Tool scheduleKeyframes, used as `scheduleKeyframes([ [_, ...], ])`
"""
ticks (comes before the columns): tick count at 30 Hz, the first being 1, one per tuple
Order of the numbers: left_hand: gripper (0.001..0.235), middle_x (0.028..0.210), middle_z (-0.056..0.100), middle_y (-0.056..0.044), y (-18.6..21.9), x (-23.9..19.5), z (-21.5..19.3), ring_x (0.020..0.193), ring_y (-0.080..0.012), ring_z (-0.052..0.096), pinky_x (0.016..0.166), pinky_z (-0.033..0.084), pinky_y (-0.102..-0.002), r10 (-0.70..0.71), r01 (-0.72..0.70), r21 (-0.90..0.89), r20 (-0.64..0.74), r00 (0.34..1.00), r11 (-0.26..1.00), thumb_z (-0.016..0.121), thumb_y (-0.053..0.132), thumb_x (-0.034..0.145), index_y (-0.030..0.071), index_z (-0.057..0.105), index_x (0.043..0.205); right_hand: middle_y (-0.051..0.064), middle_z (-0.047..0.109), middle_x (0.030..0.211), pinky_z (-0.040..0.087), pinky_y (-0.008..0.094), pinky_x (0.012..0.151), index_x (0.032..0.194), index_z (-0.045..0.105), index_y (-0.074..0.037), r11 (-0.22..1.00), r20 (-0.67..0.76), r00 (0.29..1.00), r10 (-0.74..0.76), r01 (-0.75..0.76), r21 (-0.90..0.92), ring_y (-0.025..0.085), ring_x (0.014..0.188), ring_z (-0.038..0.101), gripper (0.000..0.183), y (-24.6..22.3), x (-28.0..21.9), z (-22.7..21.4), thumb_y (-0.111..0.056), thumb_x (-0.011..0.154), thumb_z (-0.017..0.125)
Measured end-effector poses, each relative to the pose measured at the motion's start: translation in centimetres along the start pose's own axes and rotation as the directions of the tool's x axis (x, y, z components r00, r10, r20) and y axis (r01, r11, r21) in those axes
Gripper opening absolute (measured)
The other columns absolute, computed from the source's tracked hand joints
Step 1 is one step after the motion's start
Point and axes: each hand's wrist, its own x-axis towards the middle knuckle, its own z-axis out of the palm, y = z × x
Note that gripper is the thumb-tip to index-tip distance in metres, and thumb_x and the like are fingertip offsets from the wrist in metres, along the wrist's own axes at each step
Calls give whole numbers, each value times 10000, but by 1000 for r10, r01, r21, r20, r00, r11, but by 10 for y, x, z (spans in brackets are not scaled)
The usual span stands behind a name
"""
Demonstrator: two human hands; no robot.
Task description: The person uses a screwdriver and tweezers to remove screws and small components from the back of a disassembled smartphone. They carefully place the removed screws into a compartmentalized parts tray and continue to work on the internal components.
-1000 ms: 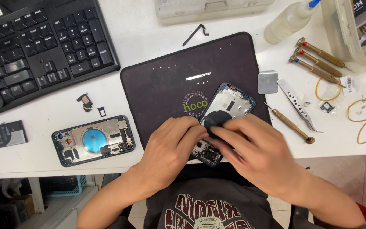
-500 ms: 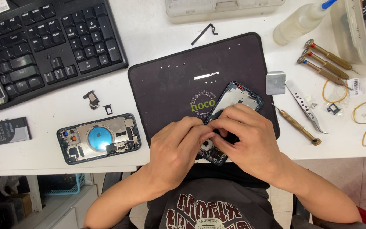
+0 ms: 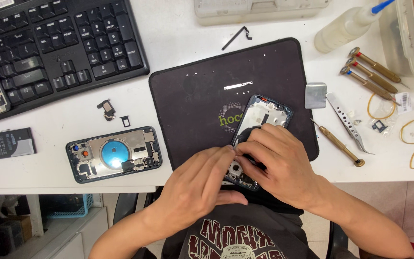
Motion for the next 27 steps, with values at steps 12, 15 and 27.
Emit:
scheduleKeyframes([
  [12, 630, 1179, 693, -211, -5, -10, 18, 1078, -317, 707, 909, 612, -386, 10, -6, 31, -120, 993, 1000, 859, 341, 865, -117, 597, 1209, 112, 610, 959, 421, 390, 684, 1023, 683, -6, 985, -62, 989, -132, 124, -124, 226, 811, 551, 271, -7, -13, 0, -32, 782, 804],
  [15, 625, 1167, 695, -210, -4, -10, 19, 1063, -311, 708, 900, 615, -382, 9, -4, 39, -128, 992, 999, 855, 354, 879, -119, 608, 1204, 109, 697, 1089, 457, 397, 723, 1041, 654, 25, 966, -42, 977, -207, 197, -167, 263, 903, 614, 319, -6, -16, 0, 8, 751, 787],
  [27, 611, 1164, 687, -220, -5, -11, 21, 1044, -320, 708, 892, 610, -396, 42, -35, 58, -136, 990, 998, 844, 340, 905, -136, 606, 1203, 171, 663, 1027, 566, 458, 800, 1017, 599, 40, 975, -118, 968, -220, 222, 1, 354, 1008, 702, 348, -5, -24, 3, 99, 727, 781],
])
